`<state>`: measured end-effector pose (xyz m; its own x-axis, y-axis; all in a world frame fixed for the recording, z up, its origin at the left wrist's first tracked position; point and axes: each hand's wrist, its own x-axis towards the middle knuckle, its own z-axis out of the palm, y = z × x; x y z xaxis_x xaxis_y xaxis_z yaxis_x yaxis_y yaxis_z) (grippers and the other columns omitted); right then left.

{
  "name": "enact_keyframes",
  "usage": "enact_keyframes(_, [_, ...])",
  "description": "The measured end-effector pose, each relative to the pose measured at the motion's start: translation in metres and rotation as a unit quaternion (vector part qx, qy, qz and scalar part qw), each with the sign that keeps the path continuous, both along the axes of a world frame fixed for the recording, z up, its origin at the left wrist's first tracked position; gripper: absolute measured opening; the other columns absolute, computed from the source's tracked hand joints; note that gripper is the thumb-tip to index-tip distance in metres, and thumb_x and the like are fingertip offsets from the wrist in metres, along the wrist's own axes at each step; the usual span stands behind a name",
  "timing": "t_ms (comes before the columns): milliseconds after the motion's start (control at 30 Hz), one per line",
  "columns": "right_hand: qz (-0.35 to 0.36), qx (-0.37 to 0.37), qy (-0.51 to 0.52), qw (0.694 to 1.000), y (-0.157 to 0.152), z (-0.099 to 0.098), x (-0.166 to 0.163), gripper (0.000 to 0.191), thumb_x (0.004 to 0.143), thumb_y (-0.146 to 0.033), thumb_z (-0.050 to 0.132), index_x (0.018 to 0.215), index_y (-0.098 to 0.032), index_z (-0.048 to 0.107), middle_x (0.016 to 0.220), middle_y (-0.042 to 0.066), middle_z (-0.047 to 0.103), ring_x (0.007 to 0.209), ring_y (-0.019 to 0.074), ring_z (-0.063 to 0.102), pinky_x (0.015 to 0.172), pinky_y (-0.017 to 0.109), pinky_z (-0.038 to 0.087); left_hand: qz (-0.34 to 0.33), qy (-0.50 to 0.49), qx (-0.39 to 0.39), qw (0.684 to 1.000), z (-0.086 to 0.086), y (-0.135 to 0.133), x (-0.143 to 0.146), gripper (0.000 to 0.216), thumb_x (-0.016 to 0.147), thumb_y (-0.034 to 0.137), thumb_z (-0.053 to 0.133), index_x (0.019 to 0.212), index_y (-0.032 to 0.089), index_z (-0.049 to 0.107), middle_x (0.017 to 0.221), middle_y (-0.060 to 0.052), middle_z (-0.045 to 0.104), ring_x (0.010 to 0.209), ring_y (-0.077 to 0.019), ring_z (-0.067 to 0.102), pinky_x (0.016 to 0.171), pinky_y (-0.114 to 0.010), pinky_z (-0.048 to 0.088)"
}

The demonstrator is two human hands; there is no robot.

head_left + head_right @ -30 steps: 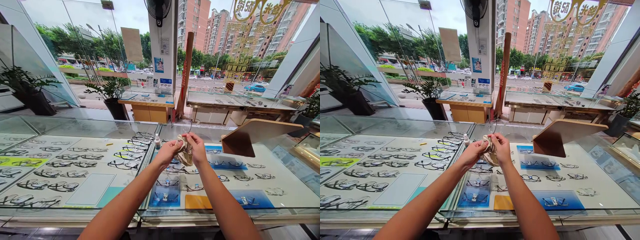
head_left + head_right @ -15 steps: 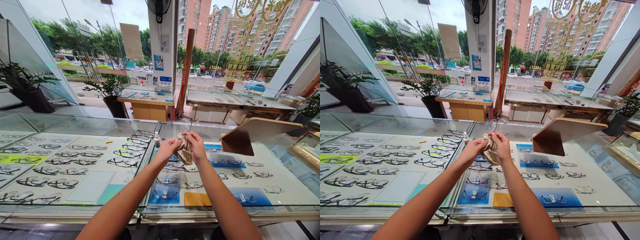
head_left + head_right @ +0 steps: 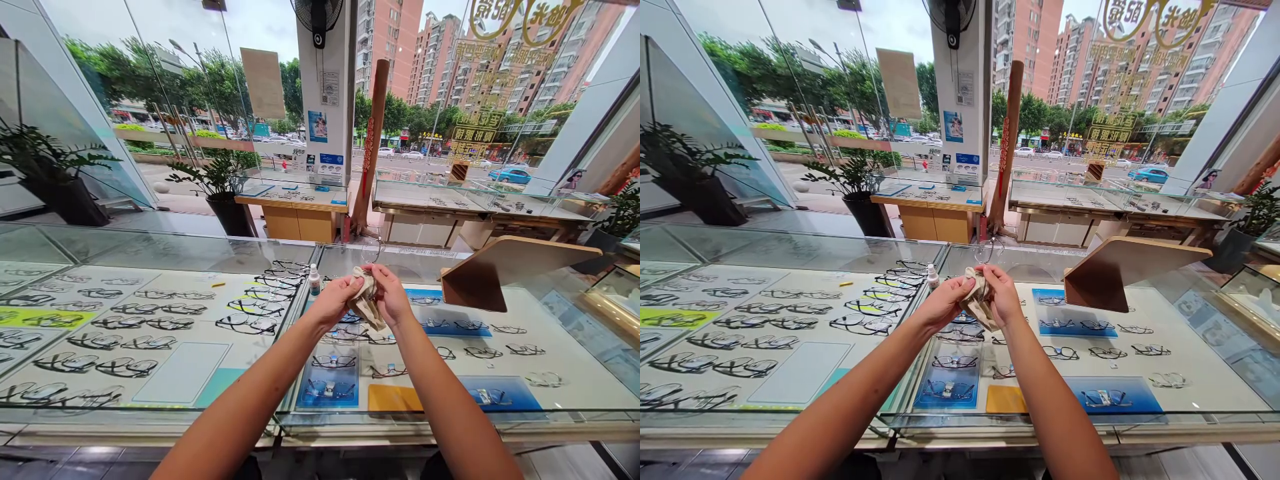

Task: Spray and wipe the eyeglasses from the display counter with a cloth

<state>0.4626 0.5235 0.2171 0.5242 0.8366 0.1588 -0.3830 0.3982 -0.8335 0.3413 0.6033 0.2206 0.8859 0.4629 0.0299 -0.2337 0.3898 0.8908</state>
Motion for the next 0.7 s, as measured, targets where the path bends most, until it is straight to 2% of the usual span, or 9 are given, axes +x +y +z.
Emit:
enact_keyframes(167, [0.035, 0.006, 0.039, 0.999, 0.001, 0.002, -0.011, 0.039, 0.067, -0.051, 0.095, 0.088, -0.022, 0.08, 0.08, 0.001, 0.077, 0.067, 0.0145, 0.065, 0.063, 0.025, 0.054, 0.036, -0.018, 0.036, 0.999, -0.001, -0.001, 0.001, 0.05, 0.069, 0.046, 0.096, 0.1, 0.011, 0.076, 0.081, -0.004, 0.073, 0.071, -0.0132, 0.062, 0.072, -0.025, 0.045])
enact_keyframes(333, [0.026, 0.016, 0.048, 0.998, 0.0, 0.005, -0.019, 0.037, 0.067, -0.048, 0.095, 0.09, -0.022, 0.082, 0.086, 0.001, 0.079, 0.071, 0.0139, 0.066, 0.067, 0.024, 0.055, 0.084, -0.041, 0.046, 0.995, -0.007, 0.0, 0.005, 0.049, 0.076, 0.053, 0.09, 0.099, 0.013, 0.076, 0.083, -0.004, 0.074, 0.073, -0.0142, 0.063, 0.072, -0.024, 0.046])
enact_keyframes(500, [0.022, 0.002, 0.066, 0.998, 0.001, 0.007, -0.014, 0.043, 0.062, -0.048, 0.097, 0.091, -0.02, 0.083, 0.084, 0.002, 0.079, 0.072, 0.0145, 0.066, 0.068, 0.024, 0.055, 0.072, -0.039, 0.044, 0.996, -0.009, 0.002, 0.006, 0.05, 0.078, 0.057, 0.087, 0.098, 0.014, 0.074, 0.079, -0.003, 0.072, 0.069, -0.0121, 0.061, 0.068, -0.022, 0.046])
enact_keyframes(600, [0.013, 0.011, 0.077, 0.997, 0.001, 0.007, -0.013, 0.039, 0.061, -0.045, 0.098, 0.086, -0.021, 0.08, 0.081, 0.0, 0.077, 0.071, 0.0141, 0.066, 0.067, 0.024, 0.055, 0.062, -0.036, 0.05, 0.996, -0.008, 0.0, 0.005, 0.051, 0.075, 0.055, 0.09, 0.099, 0.013, 0.074, 0.08, -0.003, 0.073, 0.07, -0.0119, 0.061, 0.069, -0.022, 0.047])
enact_keyframes(700, [0.015, 0.017, 0.065, 0.998, 0.002, 0.006, -0.014, 0.036, 0.064, -0.043, 0.097, 0.085, -0.021, 0.077, 0.08, -0.002, 0.074, 0.067, 0.0119, 0.062, 0.065, 0.023, 0.053, 0.092, -0.035, 0.06, 0.993, -0.006, -0.003, 0.005, 0.05, 0.075, 0.054, 0.089, 0.1, 0.014, 0.074, 0.083, -0.002, 0.073, 0.072, -0.012, 0.062, 0.071, -0.022, 0.048])
